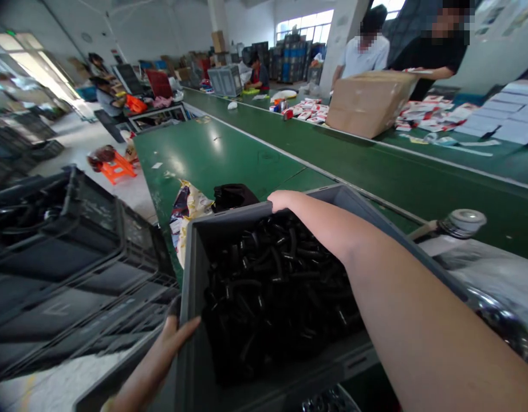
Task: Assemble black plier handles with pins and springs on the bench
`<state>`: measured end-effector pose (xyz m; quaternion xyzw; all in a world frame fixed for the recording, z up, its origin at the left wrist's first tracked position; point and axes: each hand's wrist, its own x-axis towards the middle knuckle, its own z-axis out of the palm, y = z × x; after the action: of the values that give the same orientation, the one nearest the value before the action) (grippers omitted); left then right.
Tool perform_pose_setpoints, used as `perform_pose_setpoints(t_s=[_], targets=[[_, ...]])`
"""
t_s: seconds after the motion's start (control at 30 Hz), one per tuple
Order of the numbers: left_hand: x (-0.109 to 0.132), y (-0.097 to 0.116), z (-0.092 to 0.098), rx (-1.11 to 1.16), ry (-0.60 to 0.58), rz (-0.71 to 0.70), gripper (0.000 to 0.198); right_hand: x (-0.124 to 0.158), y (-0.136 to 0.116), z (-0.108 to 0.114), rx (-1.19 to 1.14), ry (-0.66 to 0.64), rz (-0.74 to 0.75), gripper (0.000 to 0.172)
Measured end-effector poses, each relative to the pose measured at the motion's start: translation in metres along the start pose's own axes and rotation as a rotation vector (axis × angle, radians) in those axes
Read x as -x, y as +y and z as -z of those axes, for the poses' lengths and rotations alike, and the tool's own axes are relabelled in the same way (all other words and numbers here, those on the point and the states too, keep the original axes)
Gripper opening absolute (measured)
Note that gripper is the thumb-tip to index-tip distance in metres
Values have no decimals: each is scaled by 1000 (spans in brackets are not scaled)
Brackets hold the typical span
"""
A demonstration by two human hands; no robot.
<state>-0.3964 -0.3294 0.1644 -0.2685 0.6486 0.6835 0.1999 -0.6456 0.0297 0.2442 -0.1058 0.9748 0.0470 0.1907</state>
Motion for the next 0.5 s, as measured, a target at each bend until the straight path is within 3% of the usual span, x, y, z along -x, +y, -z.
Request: perform_pose_setpoints(t_s=[0.1,0.17,0.27,0.4,0.5], targets=[[19,-52,10,-95,39,101,61,-16,0,-1,-6,-86,-43,38],[25,-74,12,-120,54,99,57,-21,-2,1,-8,-123,-91,41],[27,-80,13,-133,69,33,49,-17,-14,7,-8,-152,-152,42],[34,-78,17,-114,34,-55,45,11,-43,18,24,-114,-198,33],[44,-100,19,-97,20,-148,50,46,-59,28,64,-62,-233,27]])
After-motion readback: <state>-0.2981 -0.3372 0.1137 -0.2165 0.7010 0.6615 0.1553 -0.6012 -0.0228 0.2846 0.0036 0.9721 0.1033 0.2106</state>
